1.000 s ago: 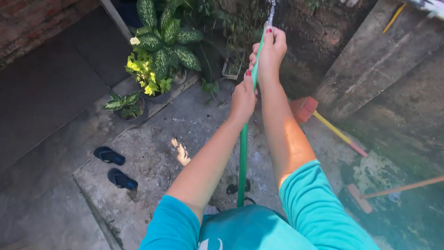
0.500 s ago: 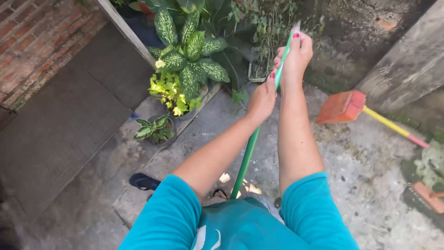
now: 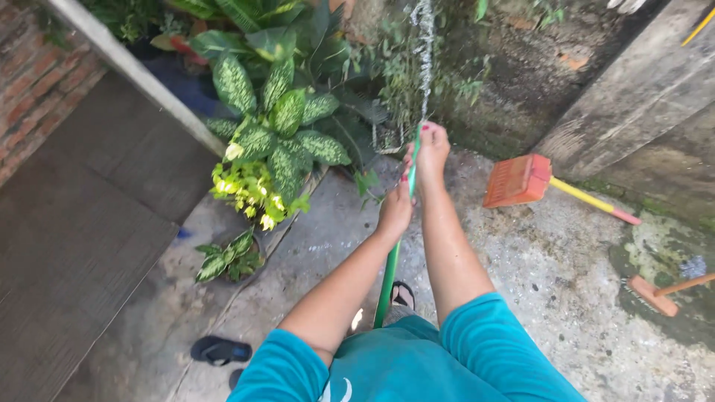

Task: Watering various potted plants and garden areas using a hose.

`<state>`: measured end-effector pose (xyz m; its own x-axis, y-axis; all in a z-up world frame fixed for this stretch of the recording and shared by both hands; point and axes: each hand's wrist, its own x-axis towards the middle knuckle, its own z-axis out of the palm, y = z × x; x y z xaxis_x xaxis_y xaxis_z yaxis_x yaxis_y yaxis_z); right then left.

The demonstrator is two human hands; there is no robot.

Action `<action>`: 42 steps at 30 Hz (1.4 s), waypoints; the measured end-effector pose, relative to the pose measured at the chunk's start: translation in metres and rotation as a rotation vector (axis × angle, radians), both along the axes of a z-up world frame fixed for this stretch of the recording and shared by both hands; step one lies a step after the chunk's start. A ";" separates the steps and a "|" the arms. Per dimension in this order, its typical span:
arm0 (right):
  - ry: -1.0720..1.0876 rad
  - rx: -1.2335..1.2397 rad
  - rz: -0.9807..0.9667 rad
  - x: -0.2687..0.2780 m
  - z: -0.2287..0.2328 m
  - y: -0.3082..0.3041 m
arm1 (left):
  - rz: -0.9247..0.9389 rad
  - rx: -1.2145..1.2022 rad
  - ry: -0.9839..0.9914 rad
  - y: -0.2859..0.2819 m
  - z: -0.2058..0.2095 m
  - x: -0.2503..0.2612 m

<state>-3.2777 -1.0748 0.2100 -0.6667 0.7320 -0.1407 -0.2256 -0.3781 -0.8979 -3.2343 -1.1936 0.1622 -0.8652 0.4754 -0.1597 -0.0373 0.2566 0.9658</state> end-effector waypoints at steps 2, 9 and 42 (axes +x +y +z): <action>-0.038 -0.019 0.010 -0.005 -0.003 0.002 | 0.001 0.047 -0.113 0.003 0.001 -0.001; -0.128 -0.093 0.054 -0.034 -0.047 0.022 | 0.001 0.180 -0.503 0.019 -0.024 -0.028; -0.248 -0.086 -0.048 -0.057 -0.073 0.029 | -0.184 0.072 -0.383 0.017 -0.041 -0.064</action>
